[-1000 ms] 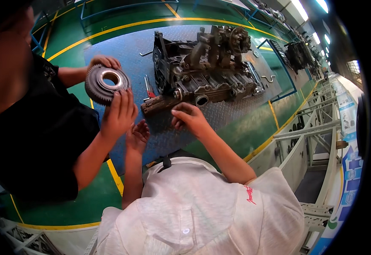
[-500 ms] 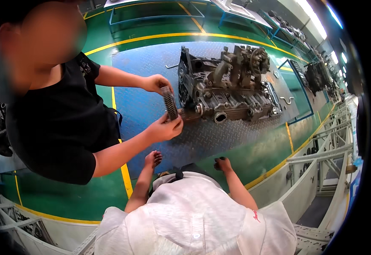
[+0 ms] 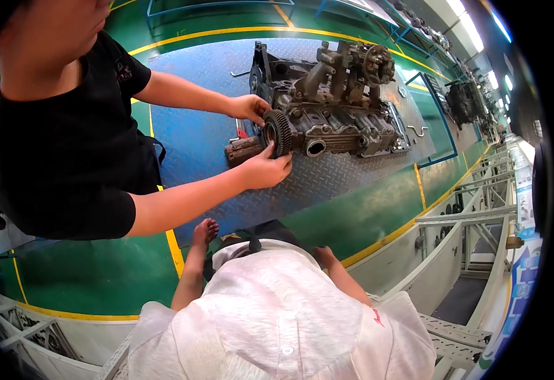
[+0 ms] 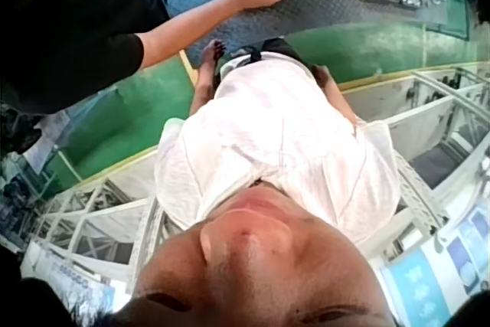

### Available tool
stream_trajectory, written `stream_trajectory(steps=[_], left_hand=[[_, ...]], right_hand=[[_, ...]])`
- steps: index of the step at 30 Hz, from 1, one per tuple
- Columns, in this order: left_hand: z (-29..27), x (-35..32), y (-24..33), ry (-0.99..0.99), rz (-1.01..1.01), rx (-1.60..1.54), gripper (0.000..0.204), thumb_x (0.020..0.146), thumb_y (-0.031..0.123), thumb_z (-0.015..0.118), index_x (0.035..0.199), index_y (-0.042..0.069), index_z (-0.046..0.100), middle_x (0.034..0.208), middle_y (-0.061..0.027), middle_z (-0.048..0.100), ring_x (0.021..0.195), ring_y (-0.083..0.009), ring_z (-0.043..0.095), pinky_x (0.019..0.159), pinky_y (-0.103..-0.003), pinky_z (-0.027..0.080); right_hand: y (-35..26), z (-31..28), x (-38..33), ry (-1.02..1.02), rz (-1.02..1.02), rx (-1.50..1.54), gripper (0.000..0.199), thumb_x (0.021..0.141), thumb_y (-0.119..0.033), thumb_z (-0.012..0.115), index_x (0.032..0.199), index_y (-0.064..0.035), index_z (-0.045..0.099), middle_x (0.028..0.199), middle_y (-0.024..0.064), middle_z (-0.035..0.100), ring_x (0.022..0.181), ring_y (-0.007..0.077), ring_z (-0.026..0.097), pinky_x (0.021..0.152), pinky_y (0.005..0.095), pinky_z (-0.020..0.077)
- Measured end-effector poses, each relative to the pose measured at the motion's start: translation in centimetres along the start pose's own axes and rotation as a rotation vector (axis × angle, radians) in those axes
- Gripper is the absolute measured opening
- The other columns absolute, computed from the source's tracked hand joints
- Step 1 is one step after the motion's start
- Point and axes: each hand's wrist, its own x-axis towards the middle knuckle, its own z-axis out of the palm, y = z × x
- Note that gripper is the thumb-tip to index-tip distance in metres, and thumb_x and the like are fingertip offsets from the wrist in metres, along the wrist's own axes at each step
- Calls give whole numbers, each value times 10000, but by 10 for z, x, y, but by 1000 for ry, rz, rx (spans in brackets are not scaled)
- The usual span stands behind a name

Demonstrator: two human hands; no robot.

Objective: The person fits and removes gears on an engine assembly by hand, retrieves components from a shelf, closes a socket set case, and handles a set of hex keys.

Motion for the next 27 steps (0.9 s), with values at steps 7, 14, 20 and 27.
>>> stream_trajectory(steps=[7,14,20,27], left_hand=[[20,0,0,-36,3,-8,247,864,332,542,887,95,607,780,-55,643,640,-181,615,548,-277,476],[12,17,-1,-50,-22,20,251,860,349,549,893,108,613,754,-44,637,647,-181,609,554,-294,466],[15,19,14,-203,-85,-74,232,869,321,532,863,100,600,719,-54,610,611,-197,578,529,-296,438],[16,6,15,-66,-69,14,252,869,310,541,903,62,573,739,-77,591,627,-209,562,541,-292,441]], right_hand=[[-29,-23,53,-130,250,1057,168,845,-123,597,955,3,581,688,120,561,641,255,570,566,373,465],[-49,-28,39,-9,262,929,158,835,-105,617,940,3,571,723,104,559,626,237,565,558,370,468],[-14,-3,41,19,158,554,249,824,-136,633,1035,-7,610,894,104,626,780,197,588,646,355,484],[-8,5,45,145,406,875,157,826,-100,601,941,3,629,721,101,613,544,208,570,486,360,470]])
